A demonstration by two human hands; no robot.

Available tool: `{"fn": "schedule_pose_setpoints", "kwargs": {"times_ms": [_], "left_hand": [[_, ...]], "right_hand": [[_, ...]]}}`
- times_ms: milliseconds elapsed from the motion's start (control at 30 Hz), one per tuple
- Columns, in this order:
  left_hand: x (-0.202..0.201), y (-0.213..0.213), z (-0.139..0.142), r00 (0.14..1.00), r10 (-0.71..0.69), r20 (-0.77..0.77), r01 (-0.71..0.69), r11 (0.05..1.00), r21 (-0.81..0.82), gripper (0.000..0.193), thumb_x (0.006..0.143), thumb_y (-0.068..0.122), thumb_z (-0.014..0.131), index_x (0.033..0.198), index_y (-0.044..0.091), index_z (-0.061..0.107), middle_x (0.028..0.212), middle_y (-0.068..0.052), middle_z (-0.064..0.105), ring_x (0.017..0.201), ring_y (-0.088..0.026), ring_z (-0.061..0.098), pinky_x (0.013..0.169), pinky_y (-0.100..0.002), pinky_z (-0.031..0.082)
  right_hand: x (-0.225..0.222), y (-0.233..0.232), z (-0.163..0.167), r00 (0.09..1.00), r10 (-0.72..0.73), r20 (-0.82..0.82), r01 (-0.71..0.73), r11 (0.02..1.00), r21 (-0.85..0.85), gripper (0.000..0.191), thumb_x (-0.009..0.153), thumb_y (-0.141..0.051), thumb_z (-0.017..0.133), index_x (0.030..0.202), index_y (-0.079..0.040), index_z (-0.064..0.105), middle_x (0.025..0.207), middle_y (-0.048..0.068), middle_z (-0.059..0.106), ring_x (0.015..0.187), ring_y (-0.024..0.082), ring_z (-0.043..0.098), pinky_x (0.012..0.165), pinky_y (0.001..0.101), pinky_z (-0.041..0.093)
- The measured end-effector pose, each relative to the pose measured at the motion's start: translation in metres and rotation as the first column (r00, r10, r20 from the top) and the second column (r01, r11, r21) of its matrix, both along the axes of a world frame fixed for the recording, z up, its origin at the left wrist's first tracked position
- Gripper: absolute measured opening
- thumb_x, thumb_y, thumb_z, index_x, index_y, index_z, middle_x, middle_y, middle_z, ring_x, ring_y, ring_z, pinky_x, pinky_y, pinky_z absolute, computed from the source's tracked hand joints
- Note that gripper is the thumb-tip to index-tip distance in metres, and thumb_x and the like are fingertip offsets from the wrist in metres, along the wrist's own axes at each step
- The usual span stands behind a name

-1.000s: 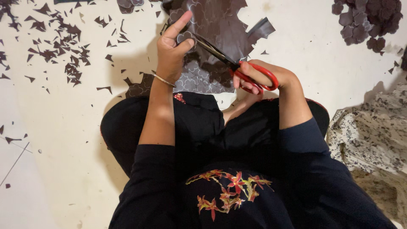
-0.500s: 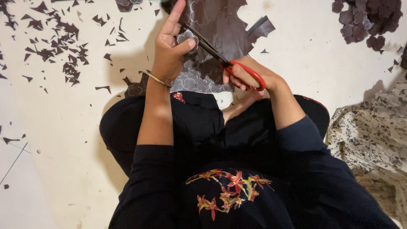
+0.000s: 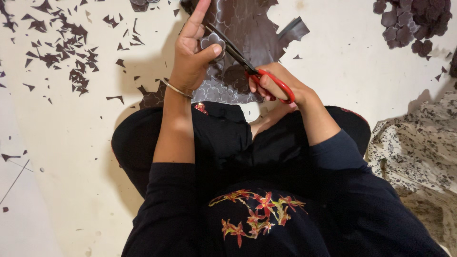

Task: The person sits cross-legged on the floor and uses red-handled scissors to cut a dark brown patterned fabric. They hold the fabric with the left hand and cut along the pattern lines with the right hand, producing small cutouts that fall onto the floor.

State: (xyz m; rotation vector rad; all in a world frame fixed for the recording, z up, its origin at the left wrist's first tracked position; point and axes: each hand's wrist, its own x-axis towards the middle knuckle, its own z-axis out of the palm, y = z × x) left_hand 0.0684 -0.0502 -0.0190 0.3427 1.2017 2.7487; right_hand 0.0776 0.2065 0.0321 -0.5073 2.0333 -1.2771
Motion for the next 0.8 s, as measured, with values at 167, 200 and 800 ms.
{"fn": "schedule_pose_setpoints", "kwargs": {"times_ms": [167,200,800], "left_hand": [[-0.001,0.001,-0.001,1.0,0.0,-0.015,0.0,1.0,0.021,0.083,0.096,-0.012,0.071,0.166,0.005,0.031,0.144,-0.011,0.058,0.107,-0.009,0.061,0.094,-0.022,0.054],[-0.001,0.001,-0.001,1.0,0.0,-0.015,0.001,1.0,0.021,0.082,0.097,-0.013,0.071,0.165,0.005,0.03,0.143,-0.012,0.059,0.105,-0.009,0.061,0.093,-0.022,0.054],[0.004,-0.005,-0.003,0.999,-0.05,-0.009,0.05,0.999,0.012,0.086,0.096,-0.01,0.075,0.167,0.005,0.03,0.139,-0.009,0.06,0.097,-0.008,0.063,0.087,-0.023,0.057]], "right_hand": [[0.002,-0.003,-0.003,1.0,-0.002,0.03,0.003,1.0,-0.01,0.097,0.065,-0.106,0.034,0.07,-0.011,0.052,0.058,-0.002,0.05,0.05,0.009,0.055,0.047,0.0232,0.046],[0.003,-0.003,-0.004,0.999,-0.005,0.036,0.005,1.0,-0.008,0.097,0.065,-0.106,0.034,0.07,-0.011,0.051,0.057,-0.003,0.049,0.049,0.009,0.054,0.047,0.0231,0.045],[-0.002,0.008,-0.011,0.994,0.012,0.107,-0.013,1.0,0.009,0.091,0.06,-0.103,0.039,0.062,-0.012,0.047,0.051,-0.004,0.048,0.041,0.005,0.052,0.039,0.0194,0.043]]}}
